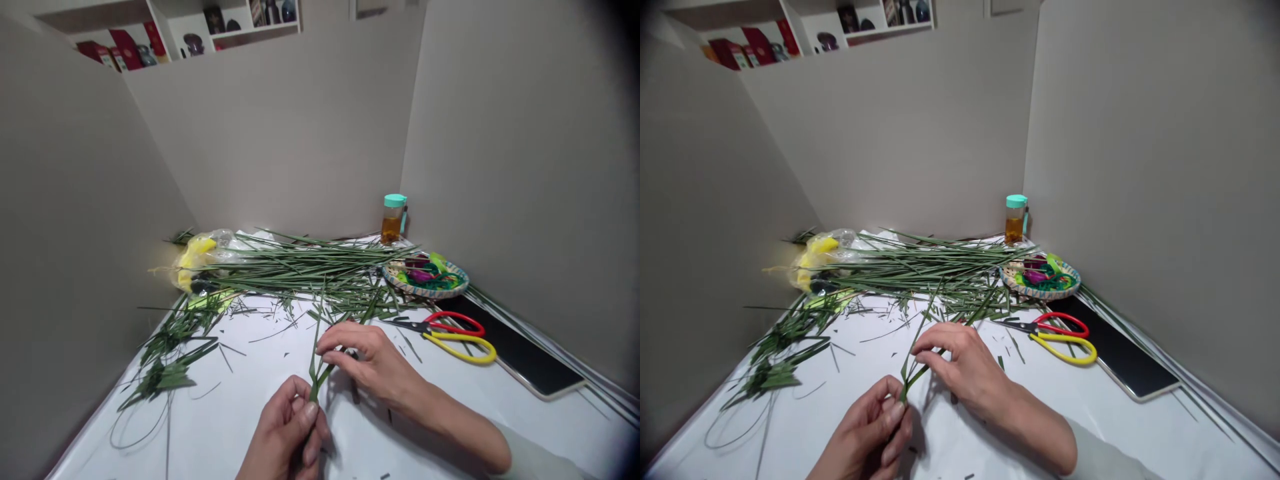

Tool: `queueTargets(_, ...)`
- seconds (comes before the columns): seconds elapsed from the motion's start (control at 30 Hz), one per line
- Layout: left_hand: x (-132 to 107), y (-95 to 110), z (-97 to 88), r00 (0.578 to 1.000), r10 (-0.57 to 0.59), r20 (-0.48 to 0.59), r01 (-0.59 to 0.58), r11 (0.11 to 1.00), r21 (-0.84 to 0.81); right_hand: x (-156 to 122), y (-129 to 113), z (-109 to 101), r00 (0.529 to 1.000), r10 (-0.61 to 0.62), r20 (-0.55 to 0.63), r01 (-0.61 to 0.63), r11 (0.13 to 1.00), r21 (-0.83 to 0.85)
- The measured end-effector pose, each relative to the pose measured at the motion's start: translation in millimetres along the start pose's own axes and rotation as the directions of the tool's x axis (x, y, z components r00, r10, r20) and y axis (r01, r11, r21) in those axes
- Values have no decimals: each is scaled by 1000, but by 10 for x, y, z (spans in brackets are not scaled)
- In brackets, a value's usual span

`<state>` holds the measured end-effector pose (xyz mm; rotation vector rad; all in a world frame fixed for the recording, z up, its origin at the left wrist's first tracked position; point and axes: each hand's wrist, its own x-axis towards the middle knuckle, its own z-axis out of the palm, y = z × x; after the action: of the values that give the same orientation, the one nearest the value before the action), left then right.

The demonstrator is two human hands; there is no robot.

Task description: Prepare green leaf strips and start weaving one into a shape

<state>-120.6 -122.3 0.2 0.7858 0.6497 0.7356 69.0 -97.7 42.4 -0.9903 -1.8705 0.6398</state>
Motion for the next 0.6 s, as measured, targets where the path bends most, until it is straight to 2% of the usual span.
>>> queueTargets(0.13, 38, -29, 16, 999, 51, 15, -51, 999, -12, 55, -102, -56, 989, 146, 30, -149, 981, 125)
queueTargets(0.3, 8, 101, 130, 998, -10, -66, 11, 1000, 5, 121, -137, -60, 957, 269, 110, -290, 904, 315)
queueTargets(0.43, 34, 123, 154, 994, -9, -113, 9, 1000, 1, 161, -133, -18, 943, 315, 111, -332, 860, 387)
queueTargets(0.6, 32, 140, 227, 991, 1, -135, 6, 999, 53, 171, -152, 38, 934, 354, 49, -345, 856, 385)
